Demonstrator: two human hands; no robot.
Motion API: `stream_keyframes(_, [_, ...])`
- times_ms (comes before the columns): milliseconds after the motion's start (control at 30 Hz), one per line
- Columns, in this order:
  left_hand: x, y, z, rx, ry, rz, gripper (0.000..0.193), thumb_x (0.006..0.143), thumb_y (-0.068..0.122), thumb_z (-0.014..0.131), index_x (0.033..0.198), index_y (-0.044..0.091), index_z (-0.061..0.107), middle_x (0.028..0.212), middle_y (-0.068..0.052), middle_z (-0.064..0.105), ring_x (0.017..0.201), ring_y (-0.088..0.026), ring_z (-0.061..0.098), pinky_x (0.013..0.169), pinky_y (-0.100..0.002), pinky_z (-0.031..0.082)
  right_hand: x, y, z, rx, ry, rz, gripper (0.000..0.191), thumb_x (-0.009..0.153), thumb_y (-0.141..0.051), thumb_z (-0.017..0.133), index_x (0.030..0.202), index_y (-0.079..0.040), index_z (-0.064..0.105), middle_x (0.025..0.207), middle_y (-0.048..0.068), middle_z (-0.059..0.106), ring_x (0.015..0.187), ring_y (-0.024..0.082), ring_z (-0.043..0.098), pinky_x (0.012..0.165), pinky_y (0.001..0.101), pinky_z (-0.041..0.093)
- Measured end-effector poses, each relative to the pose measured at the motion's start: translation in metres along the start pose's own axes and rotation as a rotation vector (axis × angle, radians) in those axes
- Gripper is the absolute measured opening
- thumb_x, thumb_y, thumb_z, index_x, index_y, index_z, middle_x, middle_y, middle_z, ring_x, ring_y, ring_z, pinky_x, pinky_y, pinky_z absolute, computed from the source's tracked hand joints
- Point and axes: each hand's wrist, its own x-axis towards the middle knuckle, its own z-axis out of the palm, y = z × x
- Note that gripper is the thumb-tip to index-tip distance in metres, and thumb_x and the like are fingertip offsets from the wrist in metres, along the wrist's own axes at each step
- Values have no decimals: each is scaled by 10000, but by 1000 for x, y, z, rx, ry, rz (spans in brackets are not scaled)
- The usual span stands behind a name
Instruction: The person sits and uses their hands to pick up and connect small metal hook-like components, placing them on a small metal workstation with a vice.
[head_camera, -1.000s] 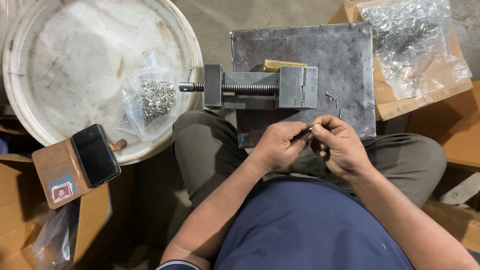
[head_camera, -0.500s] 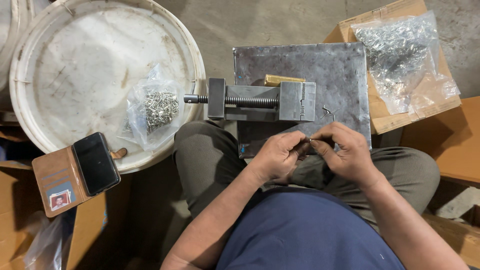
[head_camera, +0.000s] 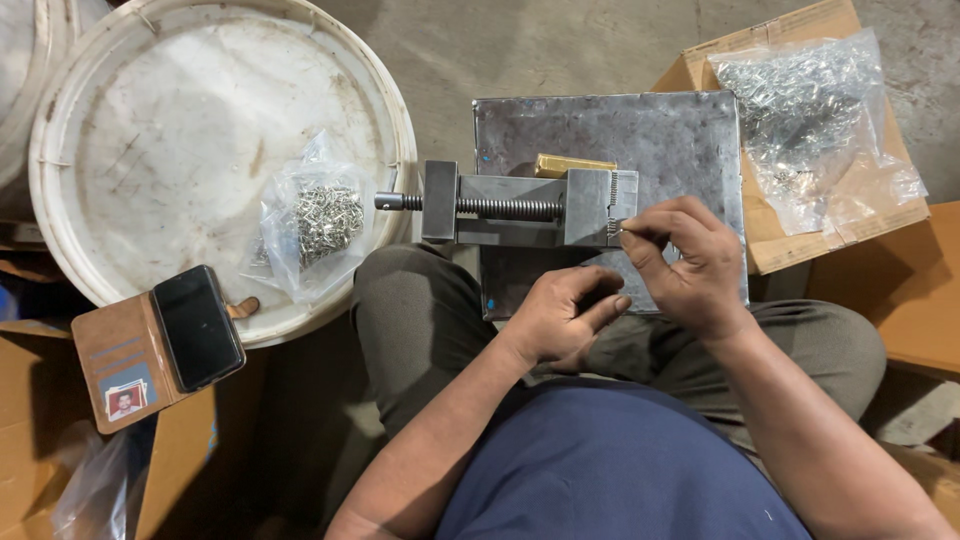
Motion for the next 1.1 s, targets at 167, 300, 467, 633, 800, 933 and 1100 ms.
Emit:
stream_keyframes(167, [2, 1, -2, -11, -13, -19, 298, 952, 258, 728, 1121, 13, 707, 1009, -121, 755, 899, -211, 741, 816, -325, 598, 1, 1, 3, -42, 20, -16, 98, 951, -32, 776, 1036, -46, 728, 993, 84, 692, 849, 187, 700, 733, 297, 547])
stream_keyframes(300, [2, 2, -3, -32, -18, -30, 294, 949, 257, 729, 1119, 19, 706, 1003, -113, 750, 883, -195, 733, 800, -317, 599, 1, 1, 4, -72, 30, -44, 99, 955, -39, 783, 1037, -50, 728, 997, 85, 694, 868, 195, 706, 746, 303, 562])
stream_keyframes(467, [2, 2, -3, -39, -26, -46, 276, 948, 244, 732, 1107, 21, 711, 975, -103, 746, 841, -177, 713, 766, -311, 586, 1, 1, 4, -72, 31, -57, 110, 953, -35, 784, 1046, -49, 728, 998, 85, 700, 870, 193, 710, 755, 301, 569])
stream_keyframes(633, [2, 2, -3, -45, -20, -28, 278, 952, 245, 738, 1111, 20, 706, 975, -101, 744, 841, -172, 715, 766, -305, 589, 0, 3, 4, -37, 29, -46, 107, 954, -25, 782, 1045, -46, 729, 996, 81, 697, 868, 186, 711, 746, 295, 569])
stream_keyframes(800, [2, 2, -2, -49, -19, -55, 302, 948, 257, 737, 1124, 14, 708, 993, -110, 747, 852, -185, 725, 771, -310, 599, 1, 2, 4, -51, 21, -57, 108, 952, -28, 786, 1043, -42, 729, 1002, 81, 696, 879, 187, 712, 751, 295, 572])
stream_keyframes(933, [1, 2, -2, -47, -32, -65, 309, 956, 257, 728, 1140, 10, 709, 1025, -118, 757, 896, -193, 741, 803, -310, 606, 2, -2, 4, -99, 14, -69, 118, 931, -30, 797, 1036, -37, 743, 990, 92, 702, 856, 199, 710, 730, 298, 567])
stream_keyframes(1100, [1, 1, -2, -52, -20, -46, 301, 957, 245, 724, 1140, 7, 705, 1029, -125, 755, 914, -196, 745, 815, -315, 609, -2, 0, -1, -93, 37, -61, 132, 946, -23, 774, 1075, -24, 744, 1016, 100, 705, 896, 207, 714, 784, 307, 573])
